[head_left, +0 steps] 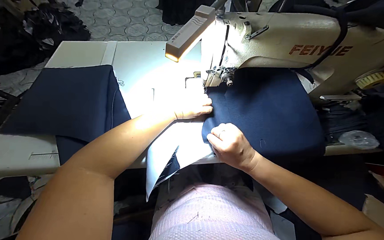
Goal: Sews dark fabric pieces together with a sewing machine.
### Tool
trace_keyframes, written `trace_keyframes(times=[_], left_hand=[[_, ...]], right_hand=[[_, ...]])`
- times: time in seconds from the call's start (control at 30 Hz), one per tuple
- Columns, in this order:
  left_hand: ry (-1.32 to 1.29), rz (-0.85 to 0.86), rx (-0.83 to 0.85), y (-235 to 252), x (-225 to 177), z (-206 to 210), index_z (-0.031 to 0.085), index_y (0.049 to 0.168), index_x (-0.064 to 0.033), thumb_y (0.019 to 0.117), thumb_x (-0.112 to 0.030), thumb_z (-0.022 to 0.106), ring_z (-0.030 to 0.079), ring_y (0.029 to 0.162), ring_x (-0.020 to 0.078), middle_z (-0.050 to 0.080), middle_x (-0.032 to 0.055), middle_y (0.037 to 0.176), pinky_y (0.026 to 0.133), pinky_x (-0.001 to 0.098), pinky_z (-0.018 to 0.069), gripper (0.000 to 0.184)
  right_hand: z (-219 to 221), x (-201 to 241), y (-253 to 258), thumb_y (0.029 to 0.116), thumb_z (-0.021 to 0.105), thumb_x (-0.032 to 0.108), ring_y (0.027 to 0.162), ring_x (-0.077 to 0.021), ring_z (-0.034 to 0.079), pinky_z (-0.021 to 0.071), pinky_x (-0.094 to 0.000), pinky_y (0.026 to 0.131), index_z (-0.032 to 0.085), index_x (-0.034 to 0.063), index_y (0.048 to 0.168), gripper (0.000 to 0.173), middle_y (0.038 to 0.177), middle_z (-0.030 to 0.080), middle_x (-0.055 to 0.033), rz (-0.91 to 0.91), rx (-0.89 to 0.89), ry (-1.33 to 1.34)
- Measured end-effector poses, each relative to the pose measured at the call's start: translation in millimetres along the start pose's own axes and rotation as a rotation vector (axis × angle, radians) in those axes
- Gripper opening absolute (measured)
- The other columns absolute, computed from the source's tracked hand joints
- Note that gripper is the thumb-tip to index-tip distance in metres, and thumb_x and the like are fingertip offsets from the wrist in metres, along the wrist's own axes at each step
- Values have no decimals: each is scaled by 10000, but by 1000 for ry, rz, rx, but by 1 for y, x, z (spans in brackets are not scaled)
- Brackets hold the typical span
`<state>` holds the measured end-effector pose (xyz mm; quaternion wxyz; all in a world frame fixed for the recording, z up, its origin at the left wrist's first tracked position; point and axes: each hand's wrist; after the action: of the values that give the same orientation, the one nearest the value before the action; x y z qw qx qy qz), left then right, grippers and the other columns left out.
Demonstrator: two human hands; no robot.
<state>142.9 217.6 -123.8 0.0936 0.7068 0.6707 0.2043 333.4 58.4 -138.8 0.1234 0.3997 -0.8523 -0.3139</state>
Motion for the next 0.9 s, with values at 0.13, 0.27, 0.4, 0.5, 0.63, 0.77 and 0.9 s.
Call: trace_keyframes(times=[0.13,0.27,0.4,0.5,0.63,0.77,0.9], left_hand=[[-178,-151,-117,-1,-40,9,713,937,40,966,-16,532,701,844,322,694,194,891,740,414,558,191],[-260,-609,13,-3,-93,3,728,1137,64,1004,-170,575,676,1185,342,714,215,1200,1025,472,518,309],[-233,-705,106,-17,-114,3,590,1436,-45,1058,-419,435,448,1463,281,547,127,1517,1203,542,299,553],[-255,-700,112,-24,-107,5,576,1465,-103,1066,-443,386,410,1488,260,525,81,1546,1215,568,248,558],[-283,-675,143,-26,-84,6,556,1482,-95,1074,-437,372,383,1502,286,495,93,1569,1216,568,247,563],[-293,-641,139,-30,-64,8,546,1495,-109,1079,-432,373,375,1507,289,478,96,1582,1211,573,243,554],[-304,-625,181,-30,-56,4,552,1493,-136,1085,-334,347,385,1501,298,476,101,1582,1195,581,269,498]], right_hand=[[2,-9,-7,892,592,40,725,-241,648,509,-353,658,750,15,842,168,764,682,-110,-29,-121,101],[3,-28,-18,979,483,132,1109,-297,697,530,-408,1004,743,-36,1111,337,1105,740,-189,323,-55,305],[1,-46,-25,1063,410,284,1466,-372,429,276,-583,1213,631,119,1421,451,1512,550,-140,421,312,289],[3,-48,-21,1048,431,248,1448,-388,450,290,-599,1200,661,123,1389,430,1494,568,-144,425,319,269],[6,-60,-12,1063,422,239,1468,-373,425,269,-601,1211,634,136,1422,430,1519,547,-129,444,358,249],[12,-77,-3,1071,408,236,1480,-383,405,244,-618,1216,621,138,1436,434,1547,514,-139,433,399,261],[15,-86,-6,1064,420,239,1469,-405,413,255,-614,1214,656,128,1398,424,1512,546,-160,366,359,275]])
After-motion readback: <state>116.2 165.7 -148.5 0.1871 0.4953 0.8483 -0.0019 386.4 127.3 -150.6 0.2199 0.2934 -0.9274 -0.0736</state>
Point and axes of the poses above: each hand's wrist, its own y-axis towards the middle knuckle, its own z-axis out of the palm, x = y × z
